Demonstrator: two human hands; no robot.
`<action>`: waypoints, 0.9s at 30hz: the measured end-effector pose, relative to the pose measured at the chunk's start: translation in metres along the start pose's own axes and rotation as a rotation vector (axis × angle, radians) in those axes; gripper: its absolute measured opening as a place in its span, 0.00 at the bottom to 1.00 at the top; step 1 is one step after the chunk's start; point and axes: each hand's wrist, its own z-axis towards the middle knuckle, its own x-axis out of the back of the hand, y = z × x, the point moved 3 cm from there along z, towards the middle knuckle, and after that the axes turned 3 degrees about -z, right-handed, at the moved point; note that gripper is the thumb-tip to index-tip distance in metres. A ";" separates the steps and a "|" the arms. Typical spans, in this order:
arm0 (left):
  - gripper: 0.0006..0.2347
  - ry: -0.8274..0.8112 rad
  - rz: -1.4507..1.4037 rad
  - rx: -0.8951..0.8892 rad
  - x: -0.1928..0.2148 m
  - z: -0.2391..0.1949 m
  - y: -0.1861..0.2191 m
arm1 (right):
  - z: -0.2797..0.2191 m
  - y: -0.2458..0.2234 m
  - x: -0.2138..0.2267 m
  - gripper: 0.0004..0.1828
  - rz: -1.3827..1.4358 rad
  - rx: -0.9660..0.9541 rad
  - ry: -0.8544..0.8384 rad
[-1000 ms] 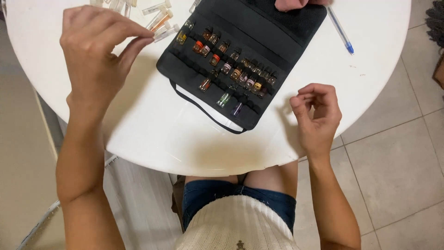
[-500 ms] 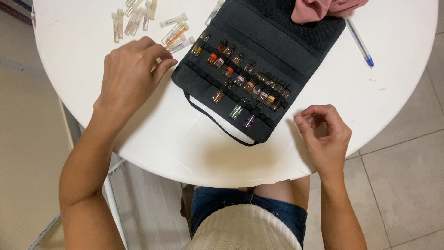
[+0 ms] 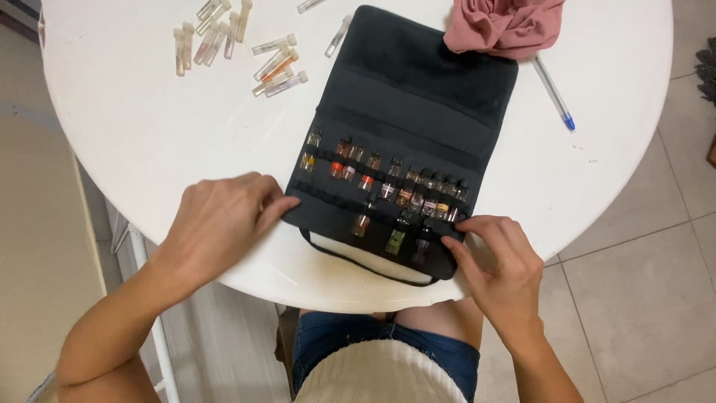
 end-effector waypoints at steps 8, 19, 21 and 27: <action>0.13 -0.077 0.132 -0.108 -0.020 -0.008 0.018 | 0.048 0.041 0.005 0.12 0.066 0.055 -0.013; 0.21 -0.190 0.399 -0.157 -0.039 0.009 0.038 | 0.240 0.139 -0.040 0.24 -0.065 0.206 0.281; 0.26 -0.131 0.499 -0.177 -0.051 0.015 0.032 | 0.274 0.138 -0.066 0.27 -0.186 0.180 0.363; 0.25 -0.147 0.517 -0.152 -0.037 0.021 0.042 | 0.241 -0.008 -0.087 0.16 -0.302 0.194 0.523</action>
